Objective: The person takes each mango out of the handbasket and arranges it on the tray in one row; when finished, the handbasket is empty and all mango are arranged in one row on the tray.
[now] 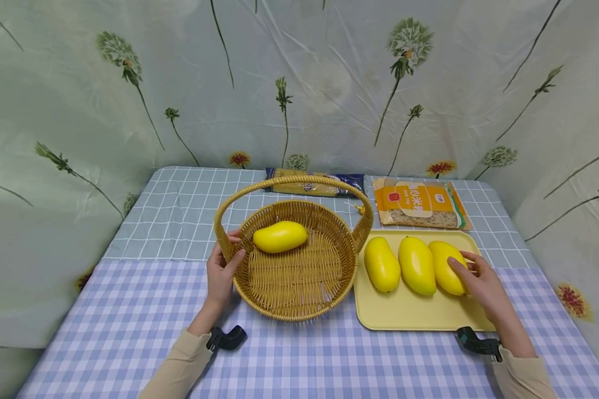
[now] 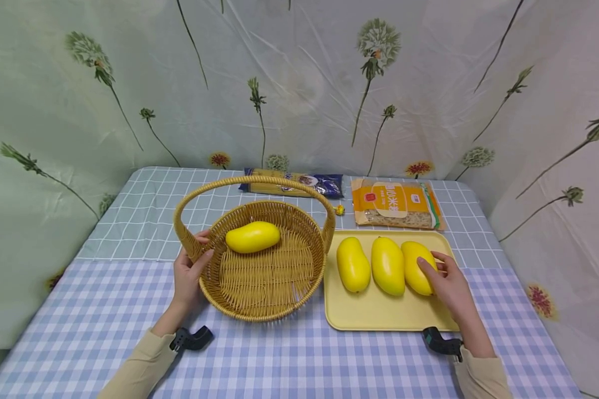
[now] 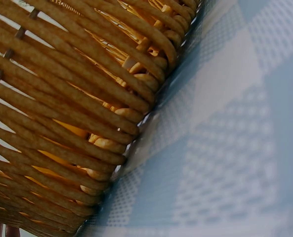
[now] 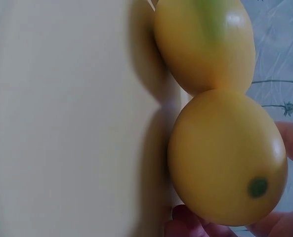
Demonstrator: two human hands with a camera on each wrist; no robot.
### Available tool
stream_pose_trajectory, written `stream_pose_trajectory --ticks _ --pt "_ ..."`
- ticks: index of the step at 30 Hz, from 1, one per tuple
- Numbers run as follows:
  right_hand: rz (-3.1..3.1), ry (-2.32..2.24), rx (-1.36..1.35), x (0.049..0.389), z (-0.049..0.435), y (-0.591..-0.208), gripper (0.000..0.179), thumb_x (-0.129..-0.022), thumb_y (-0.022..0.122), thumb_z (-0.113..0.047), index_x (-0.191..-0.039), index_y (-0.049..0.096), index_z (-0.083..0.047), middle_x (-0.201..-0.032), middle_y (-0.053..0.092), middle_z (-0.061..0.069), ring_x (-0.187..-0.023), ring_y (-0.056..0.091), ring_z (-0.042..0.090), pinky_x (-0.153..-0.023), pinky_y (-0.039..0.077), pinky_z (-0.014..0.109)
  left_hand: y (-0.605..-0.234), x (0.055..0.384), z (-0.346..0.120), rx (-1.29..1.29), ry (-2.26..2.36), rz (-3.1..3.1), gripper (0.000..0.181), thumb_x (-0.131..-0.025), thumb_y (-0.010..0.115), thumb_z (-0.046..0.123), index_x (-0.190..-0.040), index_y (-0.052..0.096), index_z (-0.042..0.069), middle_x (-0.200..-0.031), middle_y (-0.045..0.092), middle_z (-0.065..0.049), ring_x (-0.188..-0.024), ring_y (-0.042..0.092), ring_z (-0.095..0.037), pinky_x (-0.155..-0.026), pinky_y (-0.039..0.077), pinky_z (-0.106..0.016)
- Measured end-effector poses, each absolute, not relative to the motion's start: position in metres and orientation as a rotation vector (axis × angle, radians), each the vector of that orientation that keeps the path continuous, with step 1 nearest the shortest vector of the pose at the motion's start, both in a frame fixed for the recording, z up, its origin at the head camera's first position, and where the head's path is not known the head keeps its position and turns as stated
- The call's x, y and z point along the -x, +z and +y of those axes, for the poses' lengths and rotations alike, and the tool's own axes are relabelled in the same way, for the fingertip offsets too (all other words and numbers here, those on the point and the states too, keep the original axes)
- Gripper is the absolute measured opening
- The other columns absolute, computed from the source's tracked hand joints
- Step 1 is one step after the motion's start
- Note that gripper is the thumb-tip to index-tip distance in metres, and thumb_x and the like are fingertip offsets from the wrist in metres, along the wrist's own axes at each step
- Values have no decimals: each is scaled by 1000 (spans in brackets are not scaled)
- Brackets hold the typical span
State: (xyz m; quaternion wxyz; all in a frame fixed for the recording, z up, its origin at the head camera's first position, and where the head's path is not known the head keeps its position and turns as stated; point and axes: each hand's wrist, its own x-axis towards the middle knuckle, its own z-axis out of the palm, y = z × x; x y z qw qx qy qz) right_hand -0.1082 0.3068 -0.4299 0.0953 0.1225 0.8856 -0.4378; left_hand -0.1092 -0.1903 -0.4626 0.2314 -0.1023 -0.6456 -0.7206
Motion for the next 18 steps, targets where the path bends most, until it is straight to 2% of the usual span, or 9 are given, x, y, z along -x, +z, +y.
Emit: stream_pose_trajectory --ticks 9,11,13,18 --pt "2636 -1265 -373 105 309 -429 88 -93 44 -56 -146 14 7 -137 24 38 -119 31 50 -87 42 48 -463 109 -190 280 -1983 -1776 21 -89 52 -13 -109 45 -19 -129 43 -34 -121 43 -31 -97 35 -26" --pt "2646 -1265 -370 103 308 -428 87 -94 44 -55 -146 12 7 -138 21 40 -121 27 52 -94 32 61 -462 109 -190 281 -1982 -1777 21 -90 52 -12 -109 46 -18 -129 43 -34 -121 43 -31 -97 36 -26" --pt "2670 -1254 -369 101 307 -427 86 -94 45 -54 -147 12 6 -138 21 40 -121 27 54 -95 29 65 -462 109 -190 277 -1979 -1779 20 -90 52 -11 -108 46 -17 -129 44 -33 -121 43 -32 -97 36 -27" --pt "2768 -1260 -355 101 312 -433 81 -95 47 -49 -147 17 5 -137 29 37 -117 33 51 -88 35 62 -462 109 -191 280 -1971 -1782 20 -91 52 -10 -108 47 -17 -129 45 -32 -120 44 -32 -96 37 -29"
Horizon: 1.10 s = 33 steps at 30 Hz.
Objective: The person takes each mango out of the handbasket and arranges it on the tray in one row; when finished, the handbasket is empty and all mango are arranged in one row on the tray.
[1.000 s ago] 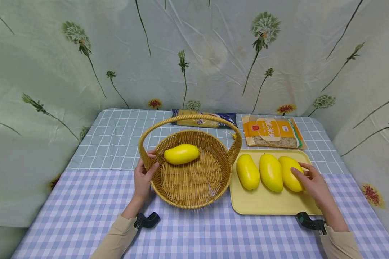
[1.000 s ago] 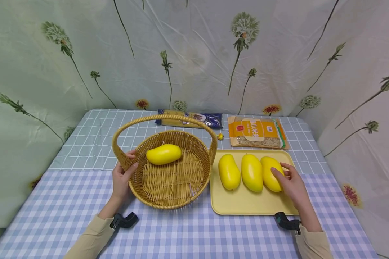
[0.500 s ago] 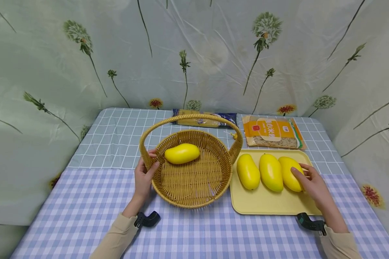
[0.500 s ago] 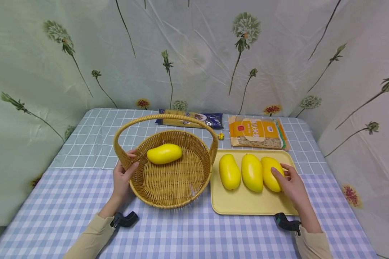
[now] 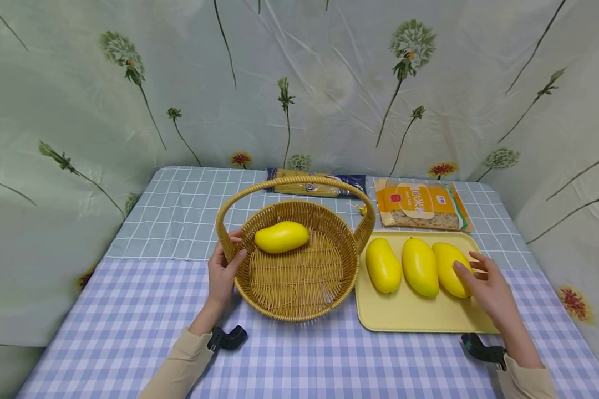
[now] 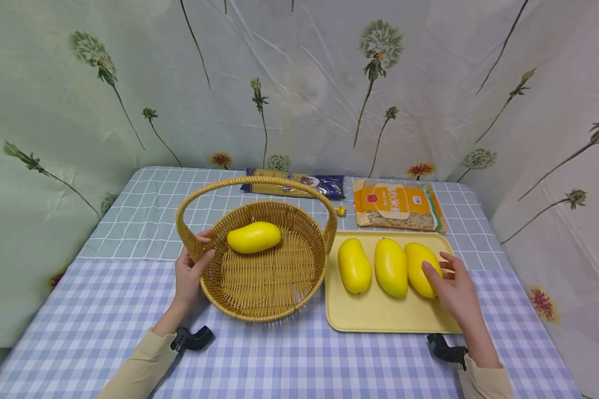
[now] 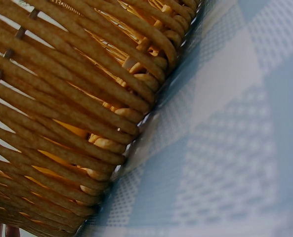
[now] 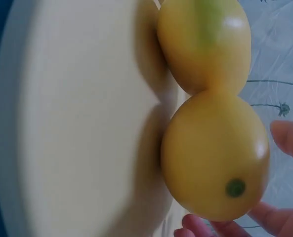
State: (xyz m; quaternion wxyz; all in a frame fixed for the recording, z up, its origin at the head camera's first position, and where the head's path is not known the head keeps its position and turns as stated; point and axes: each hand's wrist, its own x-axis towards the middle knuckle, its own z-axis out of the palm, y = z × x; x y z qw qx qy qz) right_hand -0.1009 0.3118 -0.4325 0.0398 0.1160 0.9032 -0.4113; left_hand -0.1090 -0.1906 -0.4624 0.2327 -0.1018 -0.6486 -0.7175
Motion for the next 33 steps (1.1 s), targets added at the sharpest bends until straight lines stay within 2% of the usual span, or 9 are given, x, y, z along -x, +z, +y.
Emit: stream_pose_trajectory --ticks 3,7,13,15,20,23,28,31,33 --pt "2870 -1246 -346 104 322 -447 78 -93 49 -51 -147 24 0 -134 38 30 -114 39 44 -82 44 42 -463 109 -191 288 -1970 -1781 20 -90 52 -11 -108 47 -17 -129 44 -32 -120 44 -32 -96 36 -28" --pt "3031 -1244 -282 110 335 -468 70 -92 54 -50 -144 36 -6 -130 46 21 -109 45 35 -70 38 17 -464 110 -191 292 -1972 -1778 21 -89 52 -13 -109 46 -19 -129 44 -32 -120 44 -31 -96 36 -26" --pt "3261 -1363 -175 106 324 -464 47 -91 64 -30 -132 55 -10 -118 56 12 -102 47 11 -73 33 11 -465 111 -191 294 -1969 -1783 22 -89 52 -14 -109 44 -20 -130 44 -32 -122 43 -30 -97 36 -26" --pt "3329 -1420 -159 101 311 -452 39 -90 66 -22 -125 61 -8 -111 59 3 -98 45 0 -74 32 12 -464 110 -191 294 -1968 -1783 22 -89 52 -14 -109 44 -20 -130 44 -32 -122 43 -30 -97 36 -26" --pt "3403 -1581 90 92 281 -426 27 -84 67 2 -110 66 3 -104 56 -19 -97 45 -6 -77 34 16 -463 109 -190 297 -1961 -1780 22 -89 52 -13 -109 44 -20 -129 45 -32 -122 43 -31 -97 35 -25" --pt "3427 -1618 295 91 269 -422 28 -78 68 12 -105 67 5 -103 61 -13 -99 48 -4 -78 36 15 -462 109 -190 302 -1958 -1783 21 -90 52 -12 -108 45 -20 -129 45 -32 -121 43 -32 -98 35 -26" --pt "3381 -1663 620 93 251 -416 30 -74 68 17 -102 67 7 -98 64 18 -100 52 1 -79 38 17 -463 109 -191 302 -1955 -1785 20 -90 52 -12 -108 45 -19 -129 45 -32 -121 43 -32 -98 35 -26" --pt "3335 -1661 774 94 239 -412 27 -75 68 13 -102 67 8 -97 64 20 -98 53 4 -80 40 17 -464 109 -191 304 -1949 -1780 21 -89 52 -14 -108 45 -20 -129 45 -32 -121 43 -32 -98 35 -26" --pt "3292 -1666 907 94 231 -408 19 -82 67 3 -101 67 8 -95 65 20 -95 54 6 -82 40 16 -464 110 -191 313 -1950 -1771 21 -89 52 -14 -108 45 -20 -128 45 -33 -121 44 -31 -98 35 -25"
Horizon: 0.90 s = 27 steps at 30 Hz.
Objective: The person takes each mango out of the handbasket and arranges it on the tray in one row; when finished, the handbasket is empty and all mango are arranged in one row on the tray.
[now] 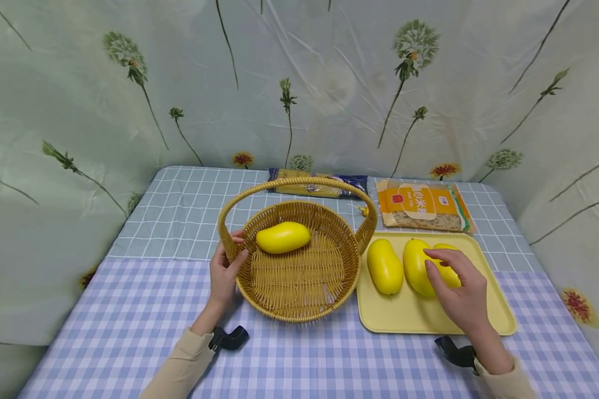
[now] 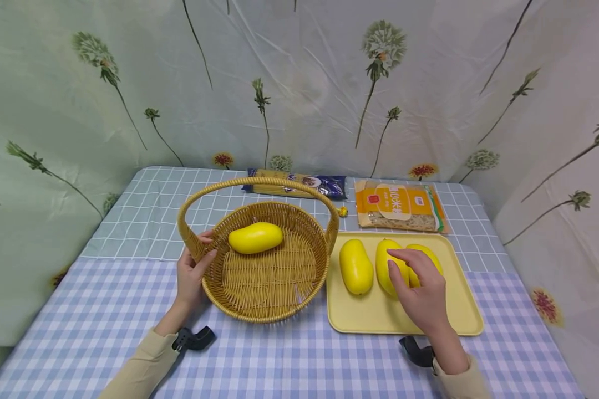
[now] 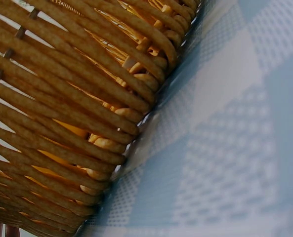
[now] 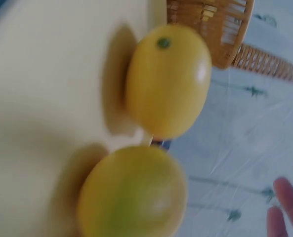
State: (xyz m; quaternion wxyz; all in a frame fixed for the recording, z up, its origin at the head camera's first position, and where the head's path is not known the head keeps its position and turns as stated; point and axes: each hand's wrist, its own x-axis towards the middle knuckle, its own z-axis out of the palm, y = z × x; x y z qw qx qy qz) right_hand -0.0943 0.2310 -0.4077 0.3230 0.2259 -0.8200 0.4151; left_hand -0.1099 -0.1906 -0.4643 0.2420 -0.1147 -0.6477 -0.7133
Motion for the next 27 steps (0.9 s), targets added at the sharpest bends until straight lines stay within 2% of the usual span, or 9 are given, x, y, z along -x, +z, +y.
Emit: stream_pose_trajectory --ticks 2,6,14,21,27 --pt "-2112 1095 -696 97 224 -406 21 -88 66 -11 -99 67 7 -92 65 19 -91 55 10 -83 41 16 -465 110 -191 320 -1947 -1766 21 -89 52 -14 -108 46 -19 -128 45 -33 -121 44 -30 -98 35 -26" --pt "-2046 1070 -884 100 206 -397 39 -95 58 -31 -93 68 7 -86 66 17 -85 57 15 -85 41 16 -465 110 -191 309 -1944 -1774 19 -90 52 -11 -107 47 -17 -128 45 -32 -121 45 -29 -98 36 -27" --pt "-1947 1033 -1119 110 167 -383 33 -96 57 -27 -91 70 3 -86 68 12 -77 61 25 -82 45 20 -464 110 -191 283 -1952 -1792 20 -90 53 -10 -108 47 -17 -129 46 -31 -121 45 -26 -98 35 -27" --pt "-1916 995 -1263 116 131 -370 24 -95 57 -23 -98 70 -3 -92 68 6 -81 62 21 -76 48 30 -463 110 -191 295 -1956 -1781 21 -89 52 -13 -108 46 -19 -129 45 -32 -121 46 -25 -98 35 -25" --pt "-2011 997 -1328 121 104 -359 21 -93 60 -22 -106 69 -8 -99 66 1 -89 61 16 -78 49 30 -464 110 -191 290 -1962 -1780 21 -89 52 -13 -108 46 -19 -128 45 -32 -120 46 -25 -97 36 -24"
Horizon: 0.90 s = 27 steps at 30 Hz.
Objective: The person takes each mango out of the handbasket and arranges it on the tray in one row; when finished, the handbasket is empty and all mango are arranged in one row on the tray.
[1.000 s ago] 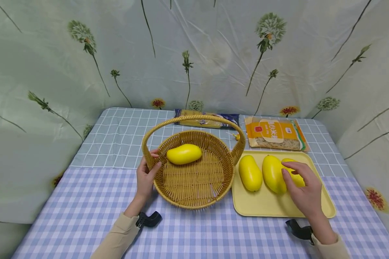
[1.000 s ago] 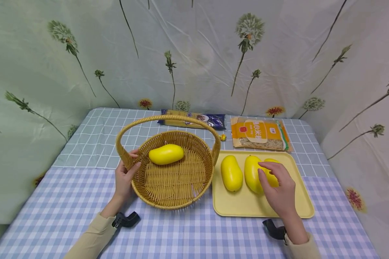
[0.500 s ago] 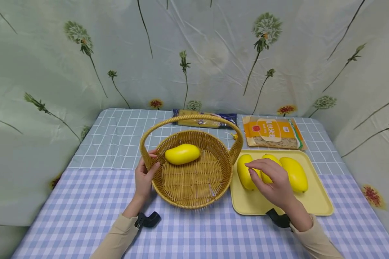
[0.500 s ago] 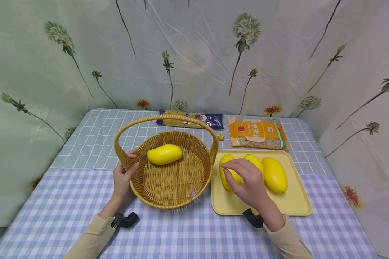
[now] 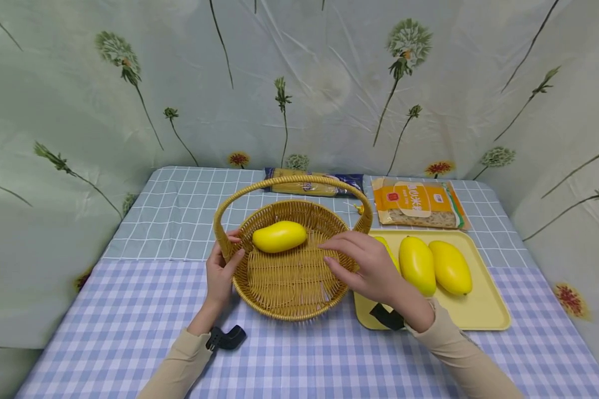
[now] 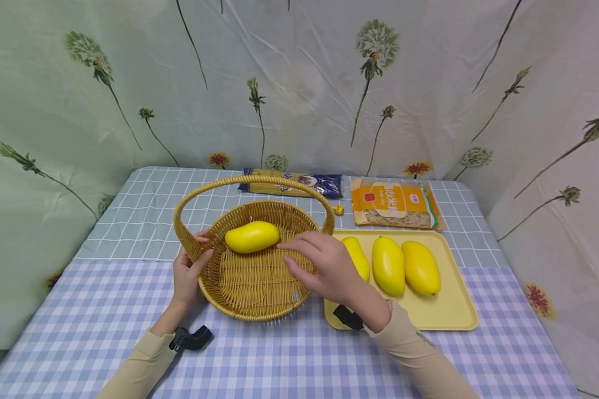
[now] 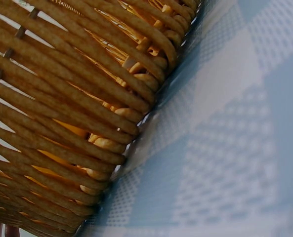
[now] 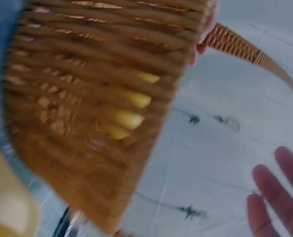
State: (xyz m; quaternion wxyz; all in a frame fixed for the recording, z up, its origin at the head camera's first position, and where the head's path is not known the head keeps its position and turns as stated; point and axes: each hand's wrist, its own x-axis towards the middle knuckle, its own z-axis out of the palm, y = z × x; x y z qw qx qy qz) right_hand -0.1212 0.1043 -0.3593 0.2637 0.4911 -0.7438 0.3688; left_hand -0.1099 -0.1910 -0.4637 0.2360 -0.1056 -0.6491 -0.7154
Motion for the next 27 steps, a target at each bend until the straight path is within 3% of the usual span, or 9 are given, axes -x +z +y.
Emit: stream_pose_trajectory --ticks 6,10,19,27 --pt "-2198 971 -1350 130 80 -349 20 -88 67 -23 -104 69 -12 -103 65 -1 -97 59 13 -85 47 30 -464 110 -192 286 -1956 -1790 20 -90 52 -11 -108 47 -17 -129 45 -32 -120 46 -25 -97 36 -25" --pt "-2342 953 -1319 139 68 -343 18 -88 68 -28 -100 70 -15 -102 64 -4 -97 57 10 -83 46 28 -464 110 -192 298 -1958 -1782 20 -90 52 -12 -108 46 -18 -129 45 -32 -120 46 -26 -97 36 -25" --pt "-2709 866 -1161 161 42 -337 32 -88 64 -45 -105 70 -18 -105 63 -7 -100 55 12 -81 45 31 -464 109 -192 301 -1958 -1775 20 -90 52 -12 -108 46 -19 -129 45 -33 -120 46 -27 -97 36 -25" --pt "-2817 799 -1138 181 25 -346 31 -86 68 -41 -105 70 -17 -109 65 -4 -102 58 15 -82 46 33 -464 110 -192 277 -1973 -1776 20 -90 53 -11 -108 47 -18 -130 45 -31 -121 46 -25 -97 36 -25"
